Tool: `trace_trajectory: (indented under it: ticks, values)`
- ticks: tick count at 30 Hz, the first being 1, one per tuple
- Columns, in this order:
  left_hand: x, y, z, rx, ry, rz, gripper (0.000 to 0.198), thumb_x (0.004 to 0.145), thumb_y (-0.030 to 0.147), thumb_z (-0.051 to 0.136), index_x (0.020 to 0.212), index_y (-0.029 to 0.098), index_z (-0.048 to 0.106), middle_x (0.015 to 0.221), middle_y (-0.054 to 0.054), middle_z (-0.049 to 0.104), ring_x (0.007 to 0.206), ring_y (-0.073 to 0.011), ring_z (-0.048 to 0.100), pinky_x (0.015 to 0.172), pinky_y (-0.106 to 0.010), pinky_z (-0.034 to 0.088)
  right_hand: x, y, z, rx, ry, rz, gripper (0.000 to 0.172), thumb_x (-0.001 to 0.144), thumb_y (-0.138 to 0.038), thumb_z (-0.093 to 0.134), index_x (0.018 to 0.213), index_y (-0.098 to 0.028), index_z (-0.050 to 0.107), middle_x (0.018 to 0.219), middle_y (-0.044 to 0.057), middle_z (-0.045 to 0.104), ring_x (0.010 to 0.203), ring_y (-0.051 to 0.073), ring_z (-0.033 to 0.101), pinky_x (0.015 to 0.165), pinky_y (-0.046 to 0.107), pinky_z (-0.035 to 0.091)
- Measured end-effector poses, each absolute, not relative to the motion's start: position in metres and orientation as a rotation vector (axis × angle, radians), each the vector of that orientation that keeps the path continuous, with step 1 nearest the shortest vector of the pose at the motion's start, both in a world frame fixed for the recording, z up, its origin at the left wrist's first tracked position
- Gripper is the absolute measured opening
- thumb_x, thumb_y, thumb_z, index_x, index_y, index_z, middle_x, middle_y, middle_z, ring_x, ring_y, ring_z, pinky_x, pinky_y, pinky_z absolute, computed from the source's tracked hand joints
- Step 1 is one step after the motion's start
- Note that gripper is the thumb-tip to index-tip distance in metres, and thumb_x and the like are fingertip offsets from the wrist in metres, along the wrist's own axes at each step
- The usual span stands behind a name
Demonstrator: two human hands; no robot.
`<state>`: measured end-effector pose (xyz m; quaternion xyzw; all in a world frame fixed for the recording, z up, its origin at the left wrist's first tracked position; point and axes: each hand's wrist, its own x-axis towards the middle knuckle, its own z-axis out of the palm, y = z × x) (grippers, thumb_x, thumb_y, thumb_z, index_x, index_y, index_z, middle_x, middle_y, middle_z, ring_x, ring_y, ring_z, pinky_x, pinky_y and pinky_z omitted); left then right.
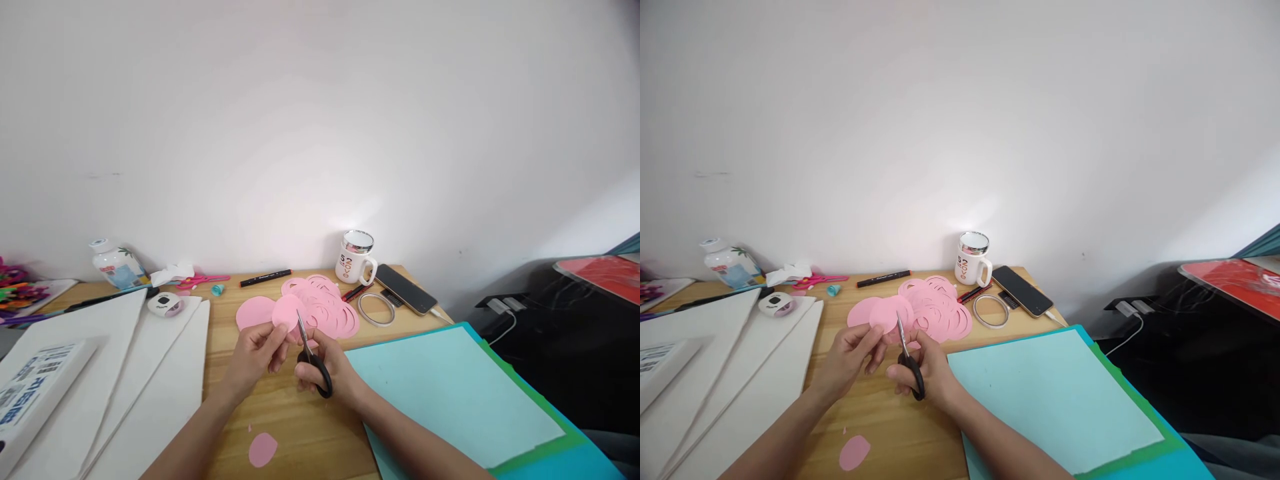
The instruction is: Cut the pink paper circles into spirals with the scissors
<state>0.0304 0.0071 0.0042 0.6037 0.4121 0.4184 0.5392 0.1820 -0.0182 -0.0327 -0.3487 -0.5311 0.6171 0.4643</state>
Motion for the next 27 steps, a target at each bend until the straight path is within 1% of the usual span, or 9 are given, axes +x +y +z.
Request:
trace_trajectory:
  ticks: [4, 8, 10, 13, 16, 20, 25, 27]
  values:
    - [0.0326, 0.004, 0.0072, 1.498, 1.011, 0.958, 0.037, 0.079, 0.045, 0.051, 0.061, 0.014, 0.059, 0.04, 0.006, 0.045, 0.036, -0.0059, 0.038, 0.04, -0.019, 0.033, 0.1816, -0.0178, -0.0366, -0.865, -1.32, 1.505, 0.048, 0.063, -0.053, 0.071, 0.085, -0.02, 0.043, 0.048, -0.01, 0.046, 0.035, 0.007, 0.045, 0.038, 0.019, 0.038]
    - [0.0335, 0.0031, 0.0072, 1.496, 1.045, 0.929, 0.036, 0.078, 0.043, 0.052, 0.056, 0.014, 0.059, 0.037, 0.006, 0.043, 0.035, -0.0063, 0.037, 0.04, -0.019, 0.033, 0.1811, -0.0173, -0.0366, -0.829, -1.278, 1.529, 0.051, 0.059, -0.052, 0.075, 0.083, -0.021, 0.043, 0.05, -0.01, 0.047, 0.039, 0.007, 0.043, 0.039, 0.018, 0.033]
    - [0.0333, 0.0032, 0.0058, 1.508, 1.046, 0.887, 0.037, 0.076, 0.043, 0.053, 0.052, 0.014, 0.058, 0.035, 0.005, 0.043, 0.035, -0.0065, 0.037, 0.039, -0.019, 0.032, 0.181, -0.0171, -0.0342, -0.767, -1.262, 1.537, 0.051, 0.057, -0.048, 0.078, 0.083, -0.02, 0.044, 0.053, -0.009, 0.047, 0.044, 0.007, 0.042, 0.044, 0.019, 0.033]
    - [0.0324, 0.0033, 0.004, 1.528, 1.02, 0.832, 0.038, 0.075, 0.043, 0.054, 0.05, 0.014, 0.058, 0.035, 0.005, 0.043, 0.034, -0.0065, 0.037, 0.039, -0.019, 0.031, 0.1813, -0.0169, -0.0308, -0.663, -1.253, 1.566, 0.051, 0.057, -0.045, 0.08, 0.085, -0.02, 0.045, 0.061, -0.006, 0.05, 0.052, 0.009, 0.045, 0.053, 0.022, 0.036]
    - [0.0315, 0.0034, 0.004, 1.506, 0.993, 0.838, 0.038, 0.075, 0.042, 0.053, 0.049, 0.014, 0.058, 0.035, 0.005, 0.043, 0.034, -0.006, 0.036, 0.038, -0.018, 0.03, 0.1822, -0.0167, -0.03, -0.654, -1.255, 1.564, 0.051, 0.057, -0.044, 0.08, 0.085, -0.02, 0.044, 0.065, -0.005, 0.051, 0.056, 0.01, 0.046, 0.055, 0.022, 0.035]
    - [0.0316, 0.0038, 0.0053, 1.473, 1.009, 0.845, 0.035, 0.074, 0.04, 0.055, 0.051, 0.015, 0.057, 0.035, 0.005, 0.044, 0.034, -0.0062, 0.037, 0.037, -0.018, 0.03, 0.1837, -0.0157, -0.0314, -0.686, -1.255, 1.557, 0.054, 0.056, -0.046, 0.08, 0.086, -0.02, 0.044, 0.062, -0.006, 0.046, 0.054, 0.009, 0.04, 0.052, 0.021, 0.031]
    - [0.0313, 0.0058, 0.0041, 1.463, 1.005, 0.887, 0.034, 0.075, 0.04, 0.055, 0.053, 0.014, 0.058, 0.035, 0.006, 0.044, 0.033, -0.0061, 0.037, 0.036, -0.018, 0.029, 0.1838, -0.0146, -0.032, -0.685, -1.254, 1.556, 0.054, 0.054, -0.047, 0.081, 0.081, -0.02, 0.042, 0.057, -0.009, 0.039, 0.049, 0.007, 0.027, 0.045, 0.02, 0.019]
    - [0.0307, 0.0066, 0.004, 1.467, 1.011, 0.902, 0.035, 0.076, 0.041, 0.055, 0.053, 0.014, 0.058, 0.035, 0.006, 0.044, 0.033, -0.0059, 0.036, 0.036, -0.018, 0.029, 0.1838, -0.0148, -0.0313, -0.715, -1.262, 1.55, 0.055, 0.054, -0.047, 0.081, 0.08, -0.021, 0.041, 0.054, -0.011, 0.036, 0.048, 0.006, 0.024, 0.044, 0.02, 0.016]
